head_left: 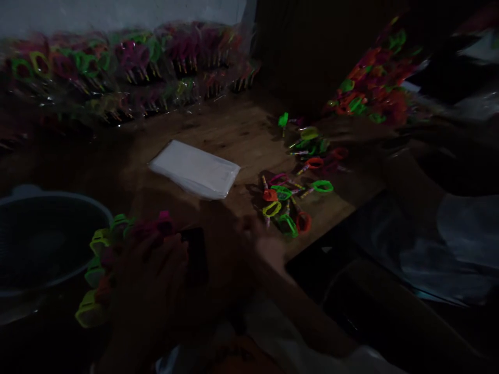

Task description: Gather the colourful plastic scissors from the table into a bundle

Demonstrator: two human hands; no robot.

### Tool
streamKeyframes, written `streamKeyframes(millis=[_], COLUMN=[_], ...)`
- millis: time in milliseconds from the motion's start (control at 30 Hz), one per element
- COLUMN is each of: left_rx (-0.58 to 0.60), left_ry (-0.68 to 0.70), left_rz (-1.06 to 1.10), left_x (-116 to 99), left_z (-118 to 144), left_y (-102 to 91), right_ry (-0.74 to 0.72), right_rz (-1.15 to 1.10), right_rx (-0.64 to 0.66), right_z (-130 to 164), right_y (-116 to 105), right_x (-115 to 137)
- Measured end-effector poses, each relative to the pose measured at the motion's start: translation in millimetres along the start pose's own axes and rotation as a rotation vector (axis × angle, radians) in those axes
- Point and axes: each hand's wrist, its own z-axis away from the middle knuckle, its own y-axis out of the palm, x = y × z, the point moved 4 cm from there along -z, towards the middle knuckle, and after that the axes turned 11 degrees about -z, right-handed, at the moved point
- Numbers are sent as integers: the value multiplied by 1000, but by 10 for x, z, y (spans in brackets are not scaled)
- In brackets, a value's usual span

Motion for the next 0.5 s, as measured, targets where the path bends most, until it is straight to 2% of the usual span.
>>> streamKeyframes(millis=[33, 100, 167, 233, 333, 433, 500], left_rx=[-3, 1, 18, 7, -70, -101, -113], left_ry=[-1, -1, -15, -46, -116, -194, -216], left_rz=[-2, -2, 8, 11, 28, 102, 117], left_x=[-2, -9, -10, 0, 47, 128, 172], left_z=[-13, -41, -52, -32, 38, 99, 122], left_y=[-14, -34, -40, -47, -63, -31, 5], right_ry=[87, 177, 189, 180, 33, -98, -103], right_rz=[182, 424, 455, 387, 81, -527, -881], right_rx=[-65, -106, -73, -37, 22, 196, 338], right_z=[-42, -133, -214, -258, -262, -245, -261], right_y=[-177, -412, -491, -460, -201, 288, 627], right_x=[-99, -242, -321, -340, -196, 90, 282])
